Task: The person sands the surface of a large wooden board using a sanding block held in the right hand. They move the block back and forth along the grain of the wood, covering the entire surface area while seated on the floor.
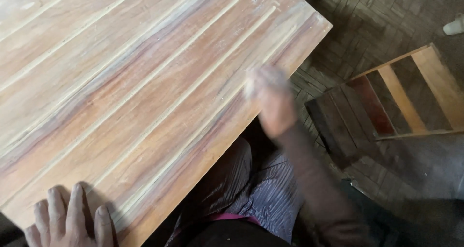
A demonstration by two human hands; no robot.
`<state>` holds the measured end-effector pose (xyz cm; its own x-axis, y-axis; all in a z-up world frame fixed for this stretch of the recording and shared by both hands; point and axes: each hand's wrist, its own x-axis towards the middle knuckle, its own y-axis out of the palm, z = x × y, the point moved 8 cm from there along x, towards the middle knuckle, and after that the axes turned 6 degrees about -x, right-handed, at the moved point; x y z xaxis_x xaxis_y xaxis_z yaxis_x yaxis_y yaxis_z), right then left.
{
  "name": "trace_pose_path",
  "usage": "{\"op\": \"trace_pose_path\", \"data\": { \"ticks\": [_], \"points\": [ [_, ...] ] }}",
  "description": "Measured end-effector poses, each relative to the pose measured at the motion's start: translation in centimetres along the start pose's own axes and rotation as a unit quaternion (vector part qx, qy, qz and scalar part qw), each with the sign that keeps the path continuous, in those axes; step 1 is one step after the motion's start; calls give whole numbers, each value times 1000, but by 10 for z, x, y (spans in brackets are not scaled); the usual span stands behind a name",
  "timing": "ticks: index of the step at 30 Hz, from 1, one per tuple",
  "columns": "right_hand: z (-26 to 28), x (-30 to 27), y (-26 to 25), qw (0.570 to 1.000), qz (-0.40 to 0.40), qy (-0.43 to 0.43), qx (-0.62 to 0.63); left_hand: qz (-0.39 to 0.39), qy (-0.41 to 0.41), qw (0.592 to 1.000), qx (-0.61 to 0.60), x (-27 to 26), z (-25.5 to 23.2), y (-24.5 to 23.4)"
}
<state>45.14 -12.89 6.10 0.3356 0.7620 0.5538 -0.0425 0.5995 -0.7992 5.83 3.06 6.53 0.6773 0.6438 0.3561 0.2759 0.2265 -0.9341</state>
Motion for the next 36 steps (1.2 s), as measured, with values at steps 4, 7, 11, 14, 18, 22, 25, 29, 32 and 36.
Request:
{"op": "trace_pose_path", "data": {
  "ticks": [4, 7, 11, 14, 18, 22, 25, 29, 32, 36],
  "points": [
    [-102, 11, -7, 972, 52, 199, -111, -1, -12, 999, -36, -2, -2, -5],
    [-79, -4, 1, 971, 12, 219, -98, 6, -25, 999, -40, -8, 5, 2],
    [39, -49, 5, 994, -32, 90, -52, 10, -27, 999, -28, 0, -4, -6],
    [71, -64, 4, 999, -38, 7, 30, 41, -45, 998, -28, 3, -8, -6],
    [62, 7, -38, 985, -19, -83, 150, 10, -27, 999, -20, -1, -7, -7],
    [-44, -10, -24, 993, -84, -33, -73, 30, -8, 998, -47, 9, -13, -19],
    [-33, -10, -24, 998, -41, 23, -38, 25, -36, 997, -65, 4, -10, -16],
    [102, 6, -42, 983, -14, -106, 147, 47, -53, 995, -63, 8, -8, -16],
    [156, -29, -23, 961, 12, -158, 227, 51, -44, 996, -66, 10, -12, -18],
    [143, -61, -7, 961, -43, -218, 162, 51, -59, 994, -82, 7, -10, -15]
  ]
}}
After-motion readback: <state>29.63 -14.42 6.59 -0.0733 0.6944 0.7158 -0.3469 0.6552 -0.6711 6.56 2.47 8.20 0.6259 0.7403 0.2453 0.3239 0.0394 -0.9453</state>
